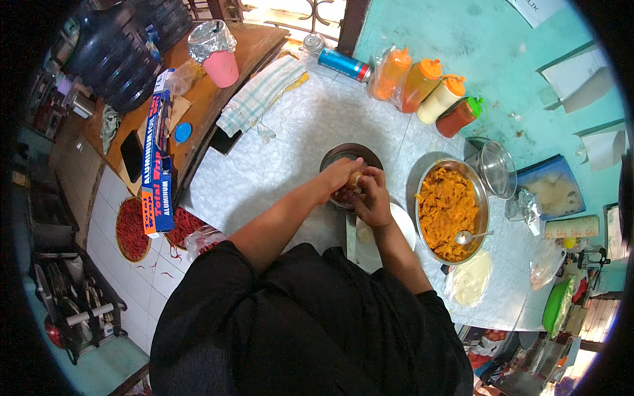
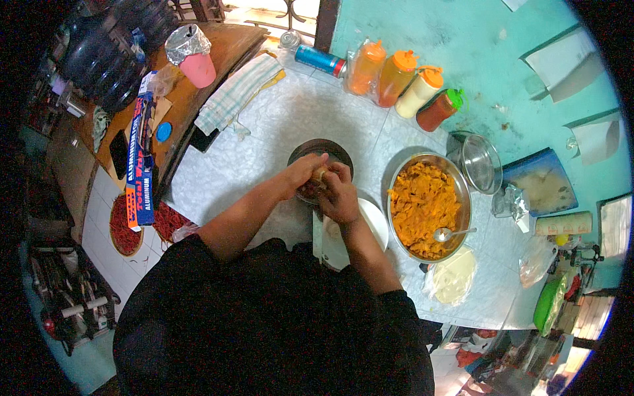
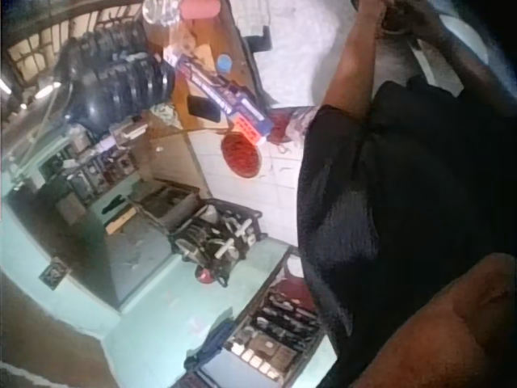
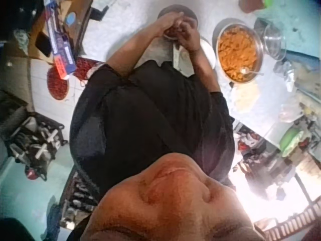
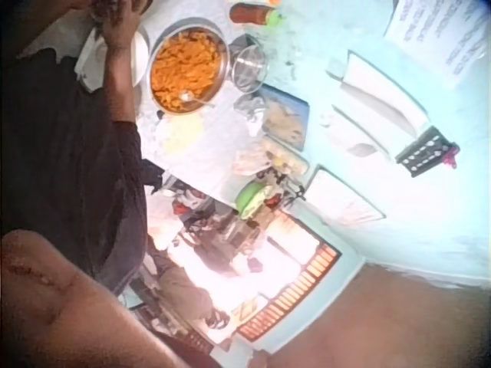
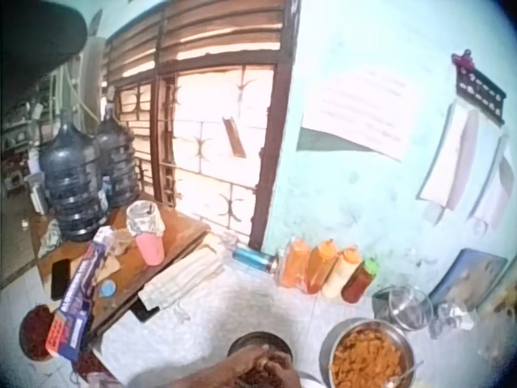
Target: The person peels several boiled eggs by hand, removing the shells and placing the eggs into a white bowl while discarding shells into a small pot.
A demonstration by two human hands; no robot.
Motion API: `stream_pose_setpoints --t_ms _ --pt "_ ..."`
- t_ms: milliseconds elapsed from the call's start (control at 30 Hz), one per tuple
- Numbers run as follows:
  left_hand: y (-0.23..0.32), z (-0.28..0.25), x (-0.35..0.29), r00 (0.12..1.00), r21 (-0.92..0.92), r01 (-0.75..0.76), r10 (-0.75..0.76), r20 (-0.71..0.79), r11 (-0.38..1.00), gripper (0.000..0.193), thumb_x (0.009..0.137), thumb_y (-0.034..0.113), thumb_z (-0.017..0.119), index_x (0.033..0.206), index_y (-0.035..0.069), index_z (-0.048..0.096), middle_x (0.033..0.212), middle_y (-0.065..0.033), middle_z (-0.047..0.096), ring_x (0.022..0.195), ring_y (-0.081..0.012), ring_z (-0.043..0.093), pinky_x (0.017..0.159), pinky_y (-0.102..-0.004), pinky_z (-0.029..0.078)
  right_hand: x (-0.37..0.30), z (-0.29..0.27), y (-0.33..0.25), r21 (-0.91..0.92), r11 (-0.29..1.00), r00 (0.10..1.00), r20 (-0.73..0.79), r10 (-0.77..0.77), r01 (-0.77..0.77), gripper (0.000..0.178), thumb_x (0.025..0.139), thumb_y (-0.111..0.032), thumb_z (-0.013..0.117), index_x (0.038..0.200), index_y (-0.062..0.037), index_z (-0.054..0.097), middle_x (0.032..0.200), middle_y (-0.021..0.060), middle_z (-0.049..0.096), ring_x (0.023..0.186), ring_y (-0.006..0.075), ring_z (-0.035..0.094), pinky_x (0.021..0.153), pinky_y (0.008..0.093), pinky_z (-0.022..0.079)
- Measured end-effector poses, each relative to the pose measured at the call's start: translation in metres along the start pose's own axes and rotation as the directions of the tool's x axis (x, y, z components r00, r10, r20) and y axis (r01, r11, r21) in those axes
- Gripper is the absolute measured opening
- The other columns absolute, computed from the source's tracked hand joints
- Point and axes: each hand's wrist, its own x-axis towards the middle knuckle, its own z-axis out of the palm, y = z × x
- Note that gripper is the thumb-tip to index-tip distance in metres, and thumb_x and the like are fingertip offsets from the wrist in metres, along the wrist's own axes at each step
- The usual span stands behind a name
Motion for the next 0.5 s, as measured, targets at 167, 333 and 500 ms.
stream_pose_setpoints --t_ms 167,333,500 --pt "0.005 -0.006 -0.015 0.969 -0.077 -0.12 0.134 0.208 0.99 0.038 0.088 0.045 0.051 0.1 0.008 0.052 0.085 -0.0016 0.052 0.077 -0.0115 0.051 0.066 -0.0274 0.042 0.006 0.002 0.002 0.136 0.99 0.981 -0.186 0.047 -0.022 0.042 0.069 -0.002 0.066 0.106 -0.0034 0.047 0.106 0.0175 0.048 0.095 0.0345 0.05 0.078 0.0368 0.046" --pt "-0.005 -0.004 -0.008 0.962 -0.08 -0.218 0.228 0.147 0.973 0.032 0.092 0.04 0.049 0.097 0.009 0.053 0.085 -0.0001 0.051 0.078 -0.0106 0.048 0.072 -0.0254 0.04 0.004 0.004 0.001 0.178 0.98 0.983 -0.146 0.114 -0.087 0.038 0.071 -0.003 0.065 0.103 -0.0025 0.047 0.098 0.0176 0.051 0.097 0.0346 0.05 0.075 0.0374 0.046" --pt "-0.01 0.0 -0.007 0.949 0.002 -0.301 0.299 0.097 0.954 0.032 0.094 0.039 0.045 0.094 0.008 0.053 0.085 0.0007 0.05 0.078 -0.0107 0.046 0.075 -0.0257 0.038 0.008 -0.001 -0.009 0.066 0.994 0.99 -0.108 0.089 -0.082 0.033 0.073 -0.005 0.064 0.1 -0.0023 0.046 0.102 0.0185 0.05 0.096 0.0352 0.051 0.075 0.0385 0.046"
